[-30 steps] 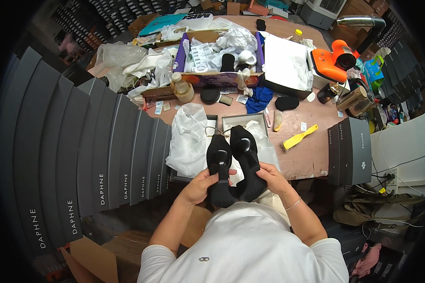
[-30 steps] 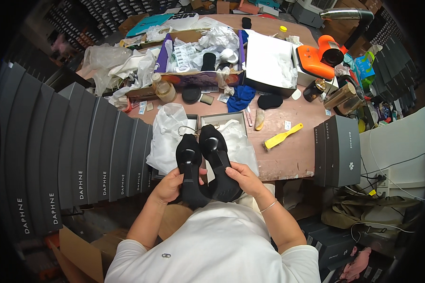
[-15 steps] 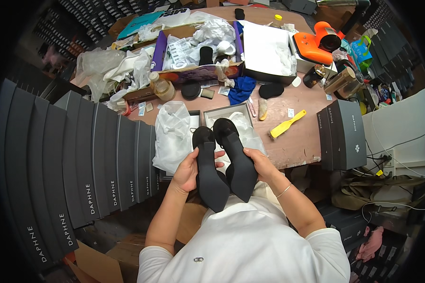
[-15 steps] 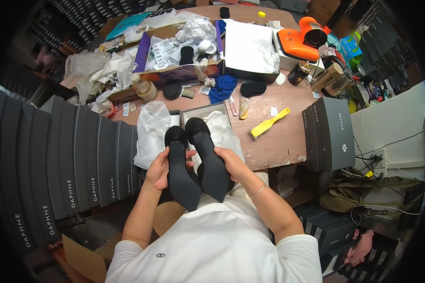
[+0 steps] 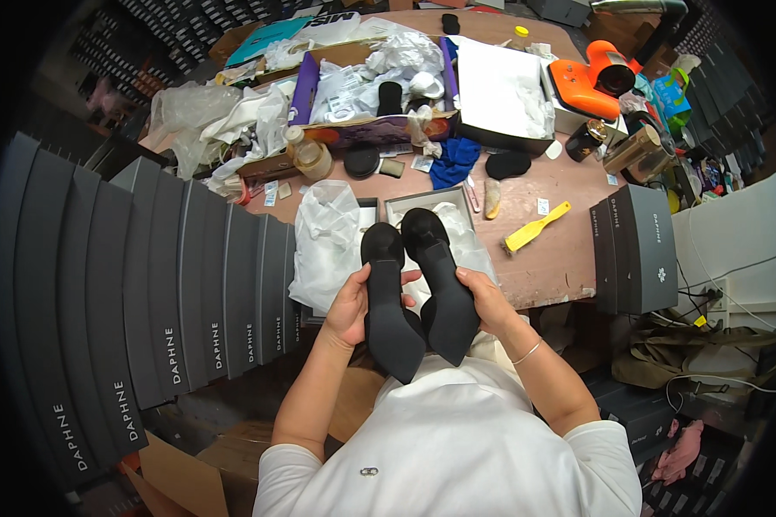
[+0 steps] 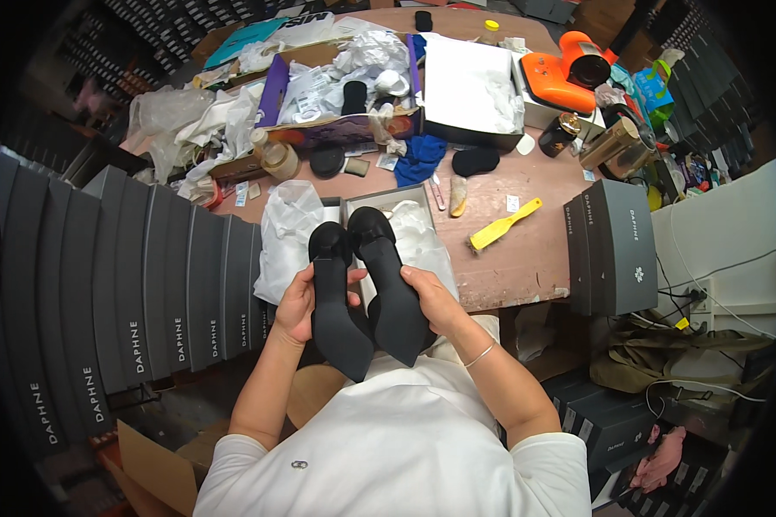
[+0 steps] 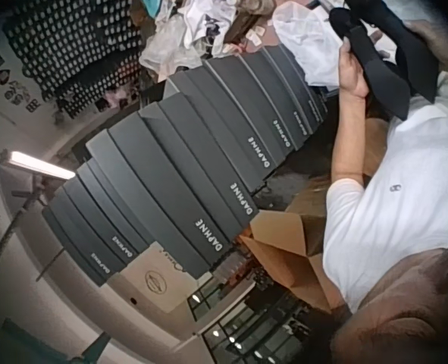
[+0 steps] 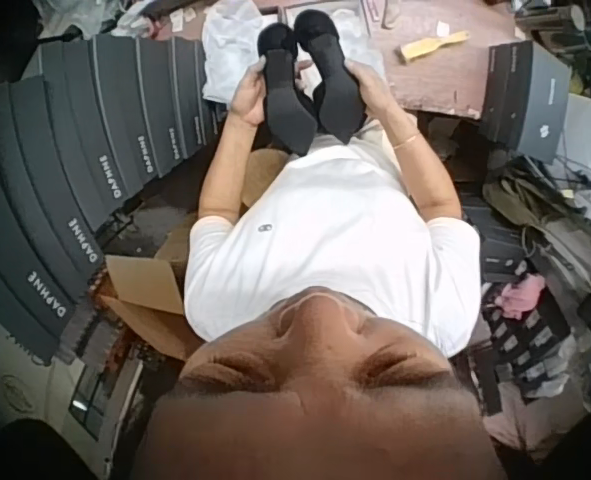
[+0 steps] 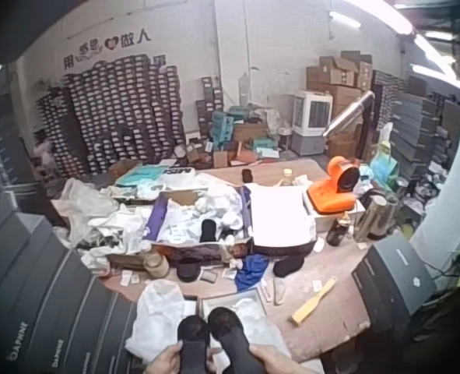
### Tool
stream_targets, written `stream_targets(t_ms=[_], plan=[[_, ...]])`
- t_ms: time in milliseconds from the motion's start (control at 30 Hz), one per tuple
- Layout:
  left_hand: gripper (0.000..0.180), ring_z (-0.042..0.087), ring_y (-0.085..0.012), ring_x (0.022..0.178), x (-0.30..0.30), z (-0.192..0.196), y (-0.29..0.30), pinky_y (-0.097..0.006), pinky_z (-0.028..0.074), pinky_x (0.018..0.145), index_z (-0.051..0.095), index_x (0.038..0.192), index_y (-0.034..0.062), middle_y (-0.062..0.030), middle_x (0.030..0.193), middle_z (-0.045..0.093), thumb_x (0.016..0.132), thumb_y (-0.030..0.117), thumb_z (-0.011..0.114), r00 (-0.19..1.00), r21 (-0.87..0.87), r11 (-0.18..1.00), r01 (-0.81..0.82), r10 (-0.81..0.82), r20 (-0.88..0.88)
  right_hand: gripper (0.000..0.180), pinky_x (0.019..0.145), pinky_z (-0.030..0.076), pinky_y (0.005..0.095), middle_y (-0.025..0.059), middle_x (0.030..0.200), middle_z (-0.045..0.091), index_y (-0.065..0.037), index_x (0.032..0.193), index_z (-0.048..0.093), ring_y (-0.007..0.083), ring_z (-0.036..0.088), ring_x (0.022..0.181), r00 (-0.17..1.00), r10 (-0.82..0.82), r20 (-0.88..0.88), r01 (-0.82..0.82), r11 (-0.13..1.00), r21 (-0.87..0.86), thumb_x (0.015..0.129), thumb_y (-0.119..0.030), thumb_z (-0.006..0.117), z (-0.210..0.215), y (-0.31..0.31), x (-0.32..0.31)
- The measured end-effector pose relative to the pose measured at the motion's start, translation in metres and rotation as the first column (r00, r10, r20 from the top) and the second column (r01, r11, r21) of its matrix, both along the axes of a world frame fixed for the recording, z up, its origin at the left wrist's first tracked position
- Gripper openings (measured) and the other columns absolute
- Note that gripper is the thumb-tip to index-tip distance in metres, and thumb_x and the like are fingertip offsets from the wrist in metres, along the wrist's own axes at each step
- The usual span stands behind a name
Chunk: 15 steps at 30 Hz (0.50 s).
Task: Inspecting a pair of high-heeled shoes for quality, brushing off dust, and wrapping them in tissue paper before placing them in a shoebox.
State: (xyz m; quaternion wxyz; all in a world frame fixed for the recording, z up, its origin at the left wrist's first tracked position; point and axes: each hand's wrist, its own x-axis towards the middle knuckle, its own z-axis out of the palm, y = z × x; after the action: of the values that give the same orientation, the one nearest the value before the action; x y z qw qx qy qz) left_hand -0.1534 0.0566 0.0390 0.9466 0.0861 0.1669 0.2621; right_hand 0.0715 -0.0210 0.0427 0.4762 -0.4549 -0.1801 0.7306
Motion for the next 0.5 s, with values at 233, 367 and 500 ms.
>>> stream_targets(t_ms=[233,367,500], plan=[[0.053,0.063,-0.0358,0.092,-0.010,0.000,-0.004,-0.042,0.058,0.077,0.049,0.129,-0.0017,-0.0279,0.132,0.047,0.097,0.037,0.033,0.999,0.022,0.999,-0.031,0.030,0.038,0.038,0.069,0.053,0.0245,0.0082,0.093,0.064,0.002,0.113,0.055,0.0124,0.064,0.079,0.999,0.038,0.011,-0.038,0.997,0.069,0.097,-0.029,0.043,0.003,0.000,-0.008],[0.052,0.065,-0.0317,0.089,-0.012,0.000,-0.005,-0.042,0.057,0.078,0.047,0.126,-0.0012,-0.0282,0.130,0.048,0.096,0.041,0.041,0.998,0.049,0.998,-0.032,0.029,0.056,0.037,0.070,0.053,0.0239,0.0074,0.095,0.064,0.003,0.117,0.054,0.0110,0.063,0.080,0.998,0.067,-0.004,-0.066,0.992,0.105,0.097,-0.027,0.046,0.009,-0.001,-0.012],[0.053,0.065,-0.0294,0.088,-0.012,0.003,-0.003,-0.041,0.057,0.077,0.047,0.126,-0.0027,-0.0274,0.128,0.050,0.096,0.041,0.042,1.000,0.060,0.998,-0.026,0.025,0.012,0.035,0.072,0.053,0.0233,0.0064,0.097,0.063,0.003,0.119,0.054,0.0097,0.062,0.081,0.995,0.095,0.006,-0.095,0.988,0.122,0.096,-0.024,0.049,0.009,-0.001,-0.011]])
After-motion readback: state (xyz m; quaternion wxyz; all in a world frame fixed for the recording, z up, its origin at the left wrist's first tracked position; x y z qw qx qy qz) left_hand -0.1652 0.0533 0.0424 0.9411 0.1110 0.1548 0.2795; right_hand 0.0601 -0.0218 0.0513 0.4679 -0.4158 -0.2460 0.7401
